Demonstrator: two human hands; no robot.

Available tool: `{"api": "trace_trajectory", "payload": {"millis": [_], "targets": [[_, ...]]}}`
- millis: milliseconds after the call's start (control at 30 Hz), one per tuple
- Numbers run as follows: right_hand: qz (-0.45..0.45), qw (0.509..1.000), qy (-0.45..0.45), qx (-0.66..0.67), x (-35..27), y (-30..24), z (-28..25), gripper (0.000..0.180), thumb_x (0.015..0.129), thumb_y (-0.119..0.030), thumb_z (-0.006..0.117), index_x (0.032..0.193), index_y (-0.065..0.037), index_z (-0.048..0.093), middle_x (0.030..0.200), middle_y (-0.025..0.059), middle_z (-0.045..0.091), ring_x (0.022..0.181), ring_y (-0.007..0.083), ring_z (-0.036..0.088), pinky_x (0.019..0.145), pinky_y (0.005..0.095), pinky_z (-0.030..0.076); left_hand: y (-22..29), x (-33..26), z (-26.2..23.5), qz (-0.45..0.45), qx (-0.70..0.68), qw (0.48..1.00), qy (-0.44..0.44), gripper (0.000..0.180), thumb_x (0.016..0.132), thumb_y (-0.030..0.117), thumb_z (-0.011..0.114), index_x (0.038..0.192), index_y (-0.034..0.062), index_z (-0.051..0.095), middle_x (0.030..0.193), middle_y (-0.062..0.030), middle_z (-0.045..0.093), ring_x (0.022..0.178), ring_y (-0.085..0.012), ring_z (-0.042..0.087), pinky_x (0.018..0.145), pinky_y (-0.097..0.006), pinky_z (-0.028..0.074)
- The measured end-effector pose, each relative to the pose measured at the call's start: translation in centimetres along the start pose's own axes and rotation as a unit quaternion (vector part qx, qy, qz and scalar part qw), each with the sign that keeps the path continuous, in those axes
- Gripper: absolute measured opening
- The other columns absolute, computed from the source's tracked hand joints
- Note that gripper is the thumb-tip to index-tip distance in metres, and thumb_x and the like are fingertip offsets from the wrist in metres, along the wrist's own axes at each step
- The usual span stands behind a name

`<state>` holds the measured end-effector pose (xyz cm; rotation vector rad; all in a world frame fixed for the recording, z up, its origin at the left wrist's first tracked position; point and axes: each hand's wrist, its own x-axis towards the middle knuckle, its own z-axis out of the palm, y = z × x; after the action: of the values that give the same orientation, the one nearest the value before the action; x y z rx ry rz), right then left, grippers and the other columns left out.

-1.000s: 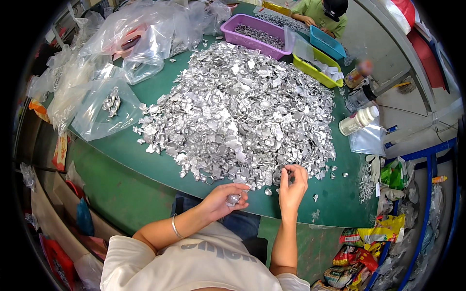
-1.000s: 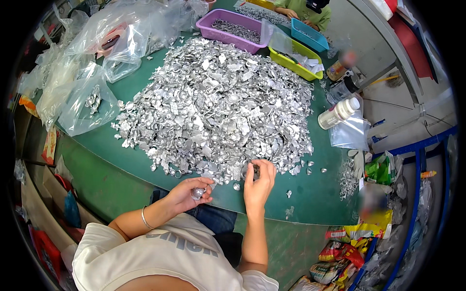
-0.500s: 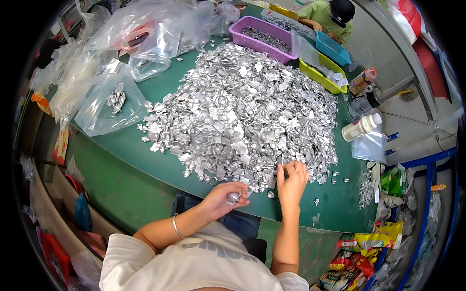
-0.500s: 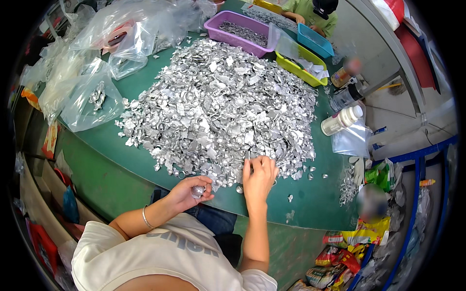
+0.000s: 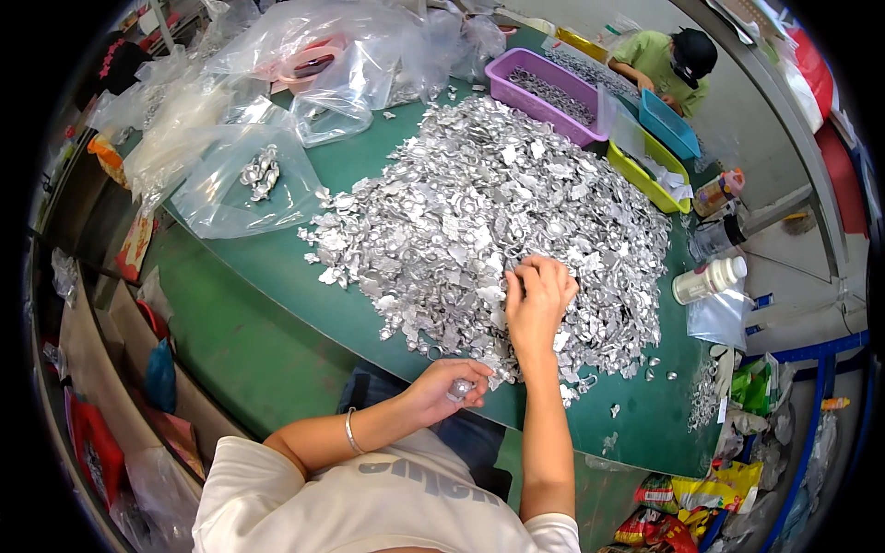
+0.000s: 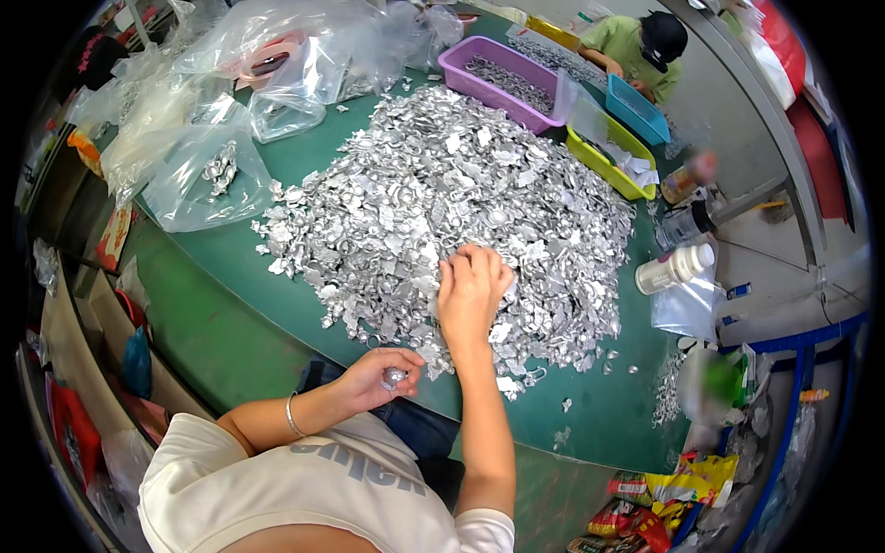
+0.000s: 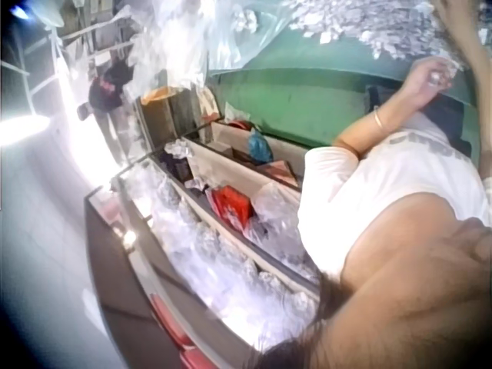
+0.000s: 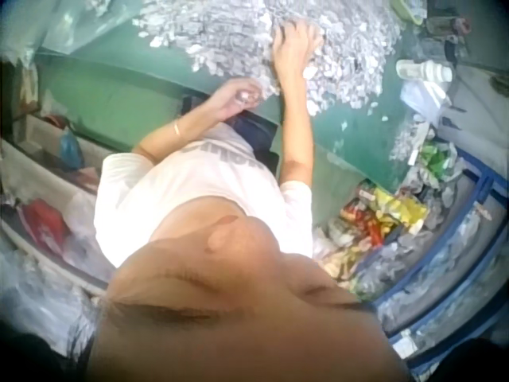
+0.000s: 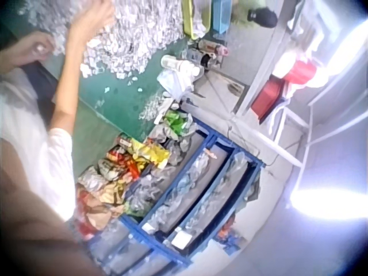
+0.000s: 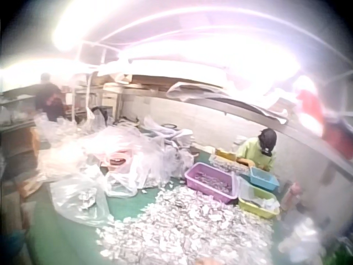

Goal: The person sorts through a large pile of small silver metal parts on a green workbench by hand and places some into plastic bags.

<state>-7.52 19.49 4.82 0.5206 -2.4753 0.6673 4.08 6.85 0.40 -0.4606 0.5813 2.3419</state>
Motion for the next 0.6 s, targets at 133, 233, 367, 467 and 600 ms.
{"api": "trace_trajectory", "payload": {"millis": [133, 233, 367, 467, 600], "targets": [[0.073, 0.991, 0.078, 0.080, -1.2, -0.2, -1.1, 0.009, 0.075, -0.006, 0.066, 0.079, -0.003, 0.059, 0.092, 0.0081, 0.059, 0.093, 0.0264, 0.050, 0.087, 0.0382, 0.033, 0.6, -0.6, -1.5, 0.028, -0.048, 0.998, -0.023, 0.021, 0.085, 0.007, 0.049, 0.102, -0.0017, 0.057, 0.070, -0.0102, 0.056, 0.055, -0.0148, 0.047, 0.064, -0.032, 0.044], [0.123, 0.981, 0.045, 0.141, -2.8, 0.3, -2.3, 0.009, 0.078, -0.005, 0.063, 0.081, 0.001, 0.057, 0.092, 0.0106, 0.059, 0.091, 0.0262, 0.050, 0.083, 0.0352, 0.038, 0.6, -0.5, -1.5, 0.022, -0.026, 0.999, -0.040, 0.027, 0.087, 0.009, 0.048, 0.110, -0.0020, 0.054, 0.075, -0.0108, 0.057, 0.061, -0.0150, 0.050, 0.066, -0.032, 0.045], [0.231, 0.939, 0.064, 0.245, -5.2, 1.0, -2.7, 0.009, 0.082, -0.005, 0.061, 0.080, 0.003, 0.057, 0.091, 0.0088, 0.058, 0.081, 0.0165, 0.050, 0.071, 0.0274, 0.040, 0.9, -0.7, 0.5, 0.037, -0.018, 0.999, -0.017, 0.036, 0.089, 0.010, 0.048, 0.122, -0.0036, 0.048, 0.089, -0.0115, 0.060, 0.071, -0.0146, 0.053, 0.068, -0.030, 0.045], [0.278, 0.915, 0.036, 0.292, -5.7, 1.2, -3.2, 0.010, 0.084, -0.006, 0.061, 0.080, 0.003, 0.057, 0.091, 0.0061, 0.057, 0.073, 0.0102, 0.047, 0.061, 0.0226, 0.038, 1.3, -0.5, 1.2, 0.040, -0.031, 0.998, -0.022, 0.041, 0.090, 0.010, 0.049, 0.128, -0.0041, 0.043, 0.097, -0.0124, 0.060, 0.074, -0.0138, 0.056, 0.068, -0.028, 0.047], [0.284, 0.898, 0.033, 0.335, -6.0, 1.4, -2.9, 0.012, 0.085, -0.007, 0.061, 0.081, 0.003, 0.057, 0.087, 0.0036, 0.055, 0.068, 0.0072, 0.046, 0.057, 0.0209, 0.036, 1.2, -0.2, 0.1, 0.053, -0.048, 0.995, -0.070, 0.041, 0.090, 0.009, 0.049, 0.128, -0.0036, 0.042, 0.096, -0.0118, 0.060, 0.073, -0.0124, 0.055, 0.066, -0.026, 0.046]]}}
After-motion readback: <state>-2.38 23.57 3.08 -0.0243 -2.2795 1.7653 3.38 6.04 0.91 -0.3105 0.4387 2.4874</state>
